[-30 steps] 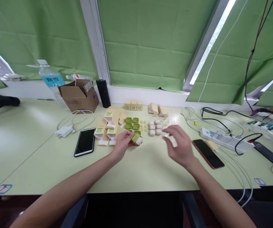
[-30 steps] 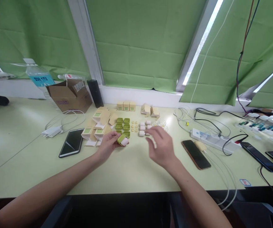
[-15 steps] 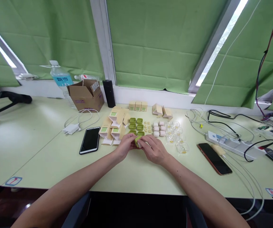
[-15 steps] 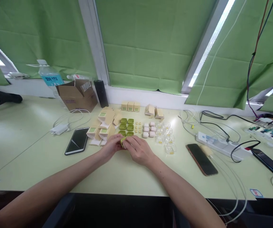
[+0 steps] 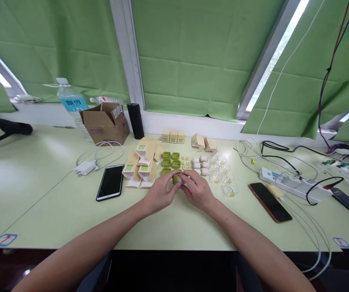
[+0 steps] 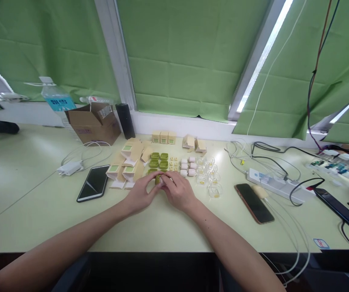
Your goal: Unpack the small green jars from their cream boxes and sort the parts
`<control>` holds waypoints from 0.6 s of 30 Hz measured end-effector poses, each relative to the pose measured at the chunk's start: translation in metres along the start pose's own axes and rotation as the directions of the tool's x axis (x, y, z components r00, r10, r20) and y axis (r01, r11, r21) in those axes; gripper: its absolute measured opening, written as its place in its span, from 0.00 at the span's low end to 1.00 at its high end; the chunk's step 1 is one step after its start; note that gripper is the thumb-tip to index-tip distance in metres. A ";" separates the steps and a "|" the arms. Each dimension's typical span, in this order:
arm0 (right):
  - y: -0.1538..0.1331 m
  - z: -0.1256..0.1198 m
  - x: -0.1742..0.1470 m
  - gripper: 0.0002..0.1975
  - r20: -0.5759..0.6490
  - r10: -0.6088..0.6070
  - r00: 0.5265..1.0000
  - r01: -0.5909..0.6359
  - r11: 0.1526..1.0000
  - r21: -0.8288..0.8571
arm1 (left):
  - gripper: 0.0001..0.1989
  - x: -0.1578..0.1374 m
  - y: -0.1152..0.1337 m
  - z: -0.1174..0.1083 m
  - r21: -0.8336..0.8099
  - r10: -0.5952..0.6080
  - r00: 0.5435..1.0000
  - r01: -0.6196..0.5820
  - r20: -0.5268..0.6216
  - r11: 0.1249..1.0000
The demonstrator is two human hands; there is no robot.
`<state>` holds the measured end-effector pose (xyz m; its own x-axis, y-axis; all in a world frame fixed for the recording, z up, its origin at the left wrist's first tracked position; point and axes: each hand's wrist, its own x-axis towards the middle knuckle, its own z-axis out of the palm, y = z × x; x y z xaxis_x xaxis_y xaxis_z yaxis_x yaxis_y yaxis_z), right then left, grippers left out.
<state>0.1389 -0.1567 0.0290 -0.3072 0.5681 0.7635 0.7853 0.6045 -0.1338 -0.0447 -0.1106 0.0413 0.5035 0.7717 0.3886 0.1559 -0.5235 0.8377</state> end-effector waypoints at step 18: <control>0.000 0.005 -0.004 0.20 0.003 0.006 1.000 -0.006 1.000 0.016 | 0.16 0.000 -0.002 0.000 0.150 0.058 0.998 -0.058 0.008 0.987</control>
<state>0.1371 -0.1561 0.0232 -0.3037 0.5733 0.7610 0.7784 0.6099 -0.1488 -0.0449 -0.1100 0.0394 0.5185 0.7373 0.4330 0.2521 -0.6157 0.7465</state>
